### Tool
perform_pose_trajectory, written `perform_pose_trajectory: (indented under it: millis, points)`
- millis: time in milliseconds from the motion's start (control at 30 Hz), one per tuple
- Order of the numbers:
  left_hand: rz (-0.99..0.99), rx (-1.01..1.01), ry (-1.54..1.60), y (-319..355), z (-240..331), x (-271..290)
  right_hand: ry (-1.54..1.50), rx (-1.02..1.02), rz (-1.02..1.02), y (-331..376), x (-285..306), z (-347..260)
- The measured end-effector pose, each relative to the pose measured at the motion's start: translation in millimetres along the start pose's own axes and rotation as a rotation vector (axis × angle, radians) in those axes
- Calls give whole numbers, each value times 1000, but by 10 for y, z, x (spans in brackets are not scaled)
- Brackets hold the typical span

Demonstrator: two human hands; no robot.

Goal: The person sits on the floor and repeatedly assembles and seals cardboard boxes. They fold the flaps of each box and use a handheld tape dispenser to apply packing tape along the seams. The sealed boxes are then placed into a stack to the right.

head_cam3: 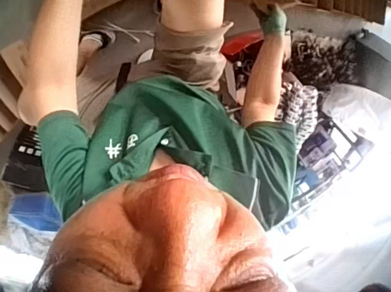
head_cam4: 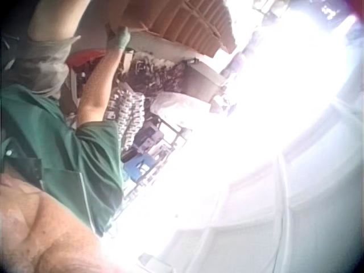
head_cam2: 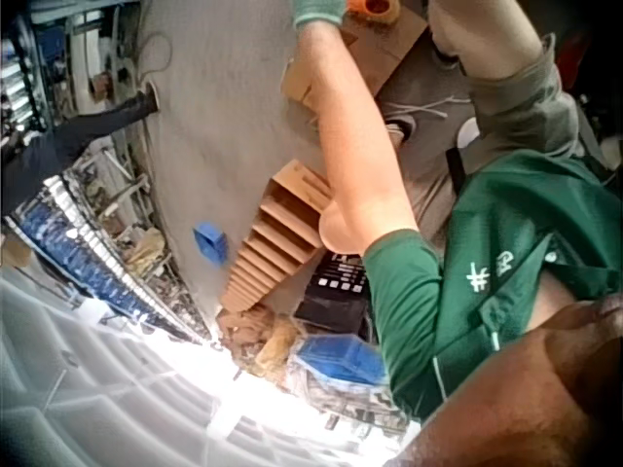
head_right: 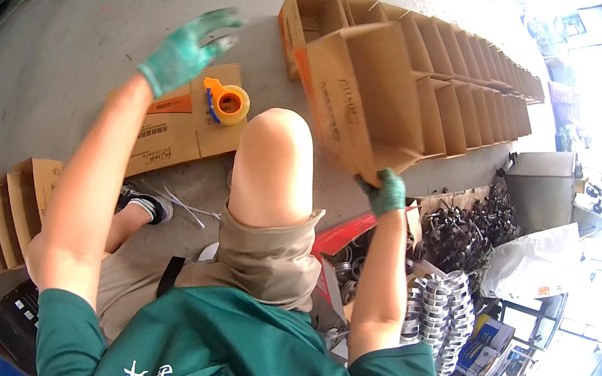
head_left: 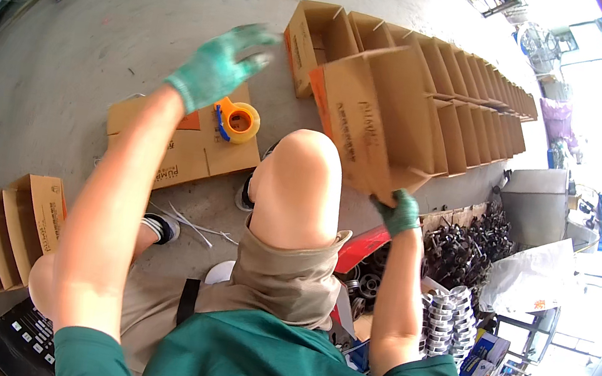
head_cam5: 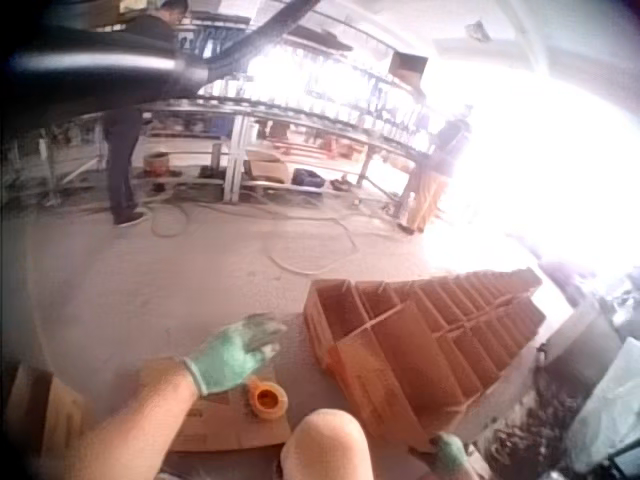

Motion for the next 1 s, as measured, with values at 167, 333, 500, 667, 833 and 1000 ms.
perform_pose_trajectory:
  millis: [167,333,500,667,833,1000]
  points:
    - [-90,418,85,701,-476,431,-56,-125,248,-584,164,1184]
    - [-196,536,-162,1484,-974,790,-29,-167,391,-1050,58,1620]
    - [-210,730,-56,2053,-1009,1238,601,290,589,-872,101,1285]
    - [-141,783,10,2371,-1092,1527,1163,1005,127,-461,-662,744]
    - [-119,915,83,2784,-1508,1616,872,150,-488,-1158,-1913,1394]
    - [-286,947,-78,2599,-1484,1371,2665,556,-864,-2150,-1899,1962]
Point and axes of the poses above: each hand's wrist, its own y-axis away from the middle knuckle, its own x-axis out of the back of the hand, z = x × y, the point moved 2 cm from there along -y, towards the middle knuckle, and after that the axes turned 1 degree about -x, right-handed, at the moved point
